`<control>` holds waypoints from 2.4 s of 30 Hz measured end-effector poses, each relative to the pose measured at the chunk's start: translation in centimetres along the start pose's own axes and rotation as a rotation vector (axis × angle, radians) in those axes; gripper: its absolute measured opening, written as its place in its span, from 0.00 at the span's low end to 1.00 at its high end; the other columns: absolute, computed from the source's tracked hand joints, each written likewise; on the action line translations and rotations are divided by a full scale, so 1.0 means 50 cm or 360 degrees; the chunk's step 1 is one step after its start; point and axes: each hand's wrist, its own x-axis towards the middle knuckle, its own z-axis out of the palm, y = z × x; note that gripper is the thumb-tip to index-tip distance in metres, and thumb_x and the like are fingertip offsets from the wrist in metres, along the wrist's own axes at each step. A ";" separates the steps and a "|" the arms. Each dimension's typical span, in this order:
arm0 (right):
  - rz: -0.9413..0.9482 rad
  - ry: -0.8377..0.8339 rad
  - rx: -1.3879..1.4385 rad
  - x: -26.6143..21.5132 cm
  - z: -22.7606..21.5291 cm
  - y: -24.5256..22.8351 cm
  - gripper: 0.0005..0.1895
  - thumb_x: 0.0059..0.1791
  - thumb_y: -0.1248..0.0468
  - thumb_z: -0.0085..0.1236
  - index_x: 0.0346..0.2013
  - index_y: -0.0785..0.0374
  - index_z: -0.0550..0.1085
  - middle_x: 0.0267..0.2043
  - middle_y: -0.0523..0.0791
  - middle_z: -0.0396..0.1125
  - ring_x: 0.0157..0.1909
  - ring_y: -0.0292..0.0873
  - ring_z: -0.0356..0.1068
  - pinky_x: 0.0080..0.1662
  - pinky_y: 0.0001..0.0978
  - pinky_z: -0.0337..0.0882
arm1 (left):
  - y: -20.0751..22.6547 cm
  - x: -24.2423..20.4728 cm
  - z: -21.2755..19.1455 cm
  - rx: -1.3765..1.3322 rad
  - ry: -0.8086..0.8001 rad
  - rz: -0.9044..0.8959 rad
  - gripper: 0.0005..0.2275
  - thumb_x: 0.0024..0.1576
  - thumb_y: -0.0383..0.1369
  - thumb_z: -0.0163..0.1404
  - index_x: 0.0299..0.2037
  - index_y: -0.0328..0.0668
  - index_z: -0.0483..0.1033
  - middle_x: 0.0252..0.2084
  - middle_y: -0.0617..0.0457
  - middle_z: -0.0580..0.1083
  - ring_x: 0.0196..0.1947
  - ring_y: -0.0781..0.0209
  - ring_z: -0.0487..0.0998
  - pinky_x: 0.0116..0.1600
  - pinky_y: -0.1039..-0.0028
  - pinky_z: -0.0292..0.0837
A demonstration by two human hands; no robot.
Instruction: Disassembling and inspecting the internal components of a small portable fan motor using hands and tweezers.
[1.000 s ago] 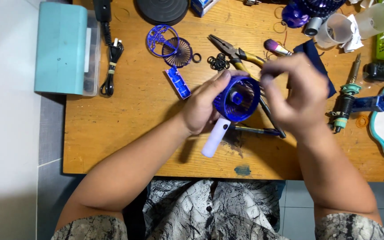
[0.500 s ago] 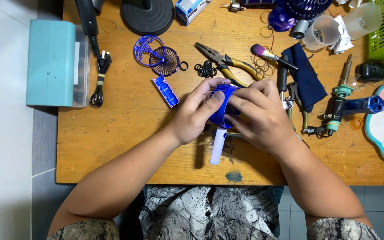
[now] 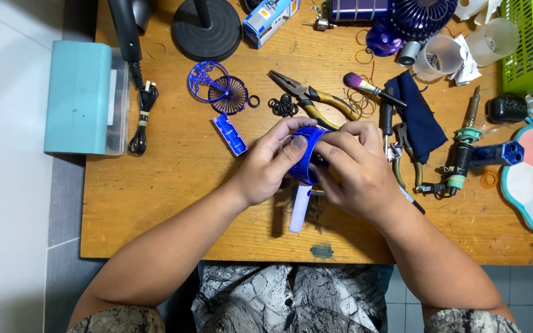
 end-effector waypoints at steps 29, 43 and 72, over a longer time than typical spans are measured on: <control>0.0063 -0.0056 0.0250 -0.007 -0.003 0.008 0.14 0.54 0.68 0.70 0.55 0.68 0.83 0.50 0.52 0.76 0.54 0.62 0.70 0.60 0.53 0.74 | 0.008 0.001 0.011 0.0024 0.0079 -0.0032 0.21 0.76 0.43 0.55 0.73 0.40 0.77 0.47 0.44 0.83 0.50 0.62 0.84 0.53 0.64 0.89; 0.0116 -0.0003 0.0259 -0.006 0.000 0.012 0.12 0.54 0.72 0.71 0.53 0.67 0.85 0.48 0.51 0.78 0.52 0.60 0.72 0.59 0.52 0.76 | -0.007 0.010 0.004 -0.0124 0.0096 -0.0098 0.21 0.76 0.42 0.56 0.73 0.39 0.76 0.48 0.43 0.84 0.50 0.59 0.86 0.51 0.60 0.92; 0.0429 -0.0640 0.0233 0.222 0.046 0.110 0.08 0.63 0.66 0.69 0.53 0.69 0.85 0.53 0.55 0.82 0.54 0.56 0.80 0.57 0.53 0.77 | 0.021 -0.031 0.043 -0.0240 -0.0320 -0.0315 0.17 0.76 0.47 0.49 0.58 0.42 0.84 0.50 0.53 0.84 0.48 0.67 0.83 0.53 0.76 0.81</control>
